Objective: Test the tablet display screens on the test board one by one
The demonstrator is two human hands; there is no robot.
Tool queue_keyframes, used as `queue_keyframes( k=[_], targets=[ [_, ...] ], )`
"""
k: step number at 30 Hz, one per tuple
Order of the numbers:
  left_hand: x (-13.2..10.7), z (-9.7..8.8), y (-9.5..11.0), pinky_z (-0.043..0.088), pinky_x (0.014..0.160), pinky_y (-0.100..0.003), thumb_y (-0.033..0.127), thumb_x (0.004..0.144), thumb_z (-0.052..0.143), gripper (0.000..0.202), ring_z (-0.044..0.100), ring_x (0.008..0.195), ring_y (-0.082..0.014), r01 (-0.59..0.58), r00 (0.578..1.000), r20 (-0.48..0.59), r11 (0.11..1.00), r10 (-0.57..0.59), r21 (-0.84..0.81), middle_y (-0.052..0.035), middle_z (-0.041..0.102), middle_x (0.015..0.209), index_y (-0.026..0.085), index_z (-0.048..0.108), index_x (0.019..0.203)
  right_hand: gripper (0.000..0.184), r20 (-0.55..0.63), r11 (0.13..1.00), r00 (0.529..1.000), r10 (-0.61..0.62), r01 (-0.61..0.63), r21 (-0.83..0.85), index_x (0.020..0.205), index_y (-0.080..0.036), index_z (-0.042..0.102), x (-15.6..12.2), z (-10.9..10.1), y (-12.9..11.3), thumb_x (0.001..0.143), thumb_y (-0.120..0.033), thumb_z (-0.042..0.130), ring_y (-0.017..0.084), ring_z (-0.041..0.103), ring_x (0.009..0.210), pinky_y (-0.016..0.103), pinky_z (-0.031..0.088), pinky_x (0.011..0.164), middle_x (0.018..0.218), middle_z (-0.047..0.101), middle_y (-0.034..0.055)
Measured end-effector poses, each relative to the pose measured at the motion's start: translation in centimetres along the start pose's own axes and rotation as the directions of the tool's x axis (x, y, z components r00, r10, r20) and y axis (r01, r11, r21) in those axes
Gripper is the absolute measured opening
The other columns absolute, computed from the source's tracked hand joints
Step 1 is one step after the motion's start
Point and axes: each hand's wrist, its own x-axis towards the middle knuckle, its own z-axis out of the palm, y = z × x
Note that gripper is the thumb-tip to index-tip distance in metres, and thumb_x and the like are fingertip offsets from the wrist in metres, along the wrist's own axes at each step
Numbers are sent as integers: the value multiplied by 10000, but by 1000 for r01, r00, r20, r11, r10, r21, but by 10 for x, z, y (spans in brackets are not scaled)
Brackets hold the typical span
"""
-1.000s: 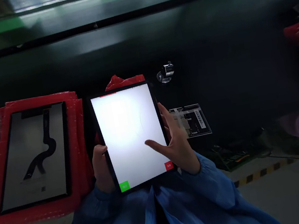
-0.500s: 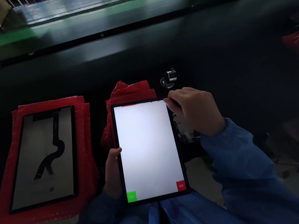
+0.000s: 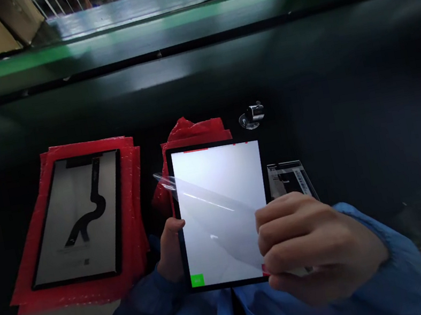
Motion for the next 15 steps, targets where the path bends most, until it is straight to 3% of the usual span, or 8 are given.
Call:
queue_keyframes(
  k=[4,8,15],
  targets=[
    [-4,-1,-1,467,496,-283,304,609,662,162,594,477,-184,106,989,107,994,-104,-16,-14,659,516,150,662,557,193,6,1000,1000,-6,6,5,716,-197,519,0,1,-2,908,-178,528,108,396,513,266,292,479,572,545,-20],
    [-6,-1,-1,490,546,-298,356,662,641,270,639,564,-213,176,964,213,983,-161,-55,-55,714,640,106,726,721,222,23,1000,1000,-7,7,3,676,-203,478,1,2,-4,890,-154,508,112,366,514,266,292,481,560,534,-22],
    [-6,-4,-2,414,478,-265,293,656,681,188,597,497,-182,177,953,275,971,-128,-161,-30,684,548,121,691,581,212,-19,997,998,-55,56,53,645,-191,474,-2,9,1,845,-160,537,105,340,505,256,267,470,546,501,-27]
  ],
)
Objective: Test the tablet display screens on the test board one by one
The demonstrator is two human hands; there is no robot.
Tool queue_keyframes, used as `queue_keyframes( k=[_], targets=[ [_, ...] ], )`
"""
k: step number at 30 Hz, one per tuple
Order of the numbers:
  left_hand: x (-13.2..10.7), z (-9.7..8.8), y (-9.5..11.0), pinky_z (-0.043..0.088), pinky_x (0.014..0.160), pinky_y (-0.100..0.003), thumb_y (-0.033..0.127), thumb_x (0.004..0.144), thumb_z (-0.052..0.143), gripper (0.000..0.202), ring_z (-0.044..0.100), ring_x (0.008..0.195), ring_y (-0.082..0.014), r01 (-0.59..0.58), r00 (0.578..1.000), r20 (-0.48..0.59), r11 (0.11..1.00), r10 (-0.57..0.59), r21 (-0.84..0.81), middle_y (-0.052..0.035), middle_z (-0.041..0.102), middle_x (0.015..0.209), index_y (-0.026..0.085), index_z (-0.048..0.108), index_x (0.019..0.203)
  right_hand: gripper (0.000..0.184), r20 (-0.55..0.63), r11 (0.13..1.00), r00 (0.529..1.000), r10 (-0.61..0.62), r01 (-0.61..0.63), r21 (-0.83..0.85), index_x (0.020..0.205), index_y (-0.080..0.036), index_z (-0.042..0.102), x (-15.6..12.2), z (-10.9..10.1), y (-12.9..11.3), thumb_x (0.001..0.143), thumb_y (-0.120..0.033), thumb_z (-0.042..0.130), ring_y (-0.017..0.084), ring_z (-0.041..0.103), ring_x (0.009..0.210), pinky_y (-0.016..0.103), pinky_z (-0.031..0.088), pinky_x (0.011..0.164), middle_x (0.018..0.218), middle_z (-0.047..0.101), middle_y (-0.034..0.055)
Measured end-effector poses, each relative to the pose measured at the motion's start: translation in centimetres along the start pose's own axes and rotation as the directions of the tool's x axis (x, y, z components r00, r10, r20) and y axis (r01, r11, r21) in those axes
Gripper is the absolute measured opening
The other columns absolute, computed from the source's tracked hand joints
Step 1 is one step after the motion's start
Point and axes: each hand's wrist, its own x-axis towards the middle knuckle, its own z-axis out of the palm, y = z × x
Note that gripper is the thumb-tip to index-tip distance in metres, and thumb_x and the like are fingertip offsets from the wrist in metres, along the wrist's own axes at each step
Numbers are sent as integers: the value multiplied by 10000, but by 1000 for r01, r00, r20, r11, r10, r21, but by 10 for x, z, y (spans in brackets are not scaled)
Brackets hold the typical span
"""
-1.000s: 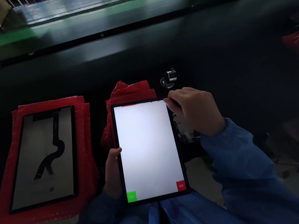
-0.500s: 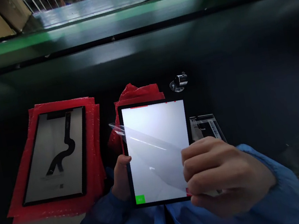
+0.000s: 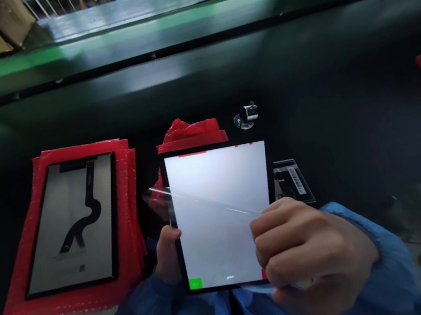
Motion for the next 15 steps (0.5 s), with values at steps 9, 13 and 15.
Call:
queue_keyframes(
  k=[9,13,15],
  targets=[
    [-2,-4,-1,509,629,-361,342,645,663,249,646,601,-259,23,1000,2,999,-23,37,-41,704,634,124,738,738,239,45,1000,999,-4,3,25,624,-166,503,-1,0,1,855,-165,563,96,342,542,242,318,497,566,491,-29],
    [0,-13,-3,520,683,-386,398,643,667,305,669,720,-306,102,994,-40,993,-100,56,-62,684,641,122,719,761,194,193,996,981,31,-46,74,671,-153,538,2,-1,-1,857,-148,589,93,392,576,230,392,563,611,511,-26],
    [5,-20,-5,523,721,-382,441,713,660,330,667,765,-269,118,992,-56,992,-115,51,-64,698,728,133,702,822,172,370,990,929,-25,-29,139,719,-140,567,7,-5,-5,882,-173,613,86,431,601,208,439,631,646,533,-27]
  ],
)
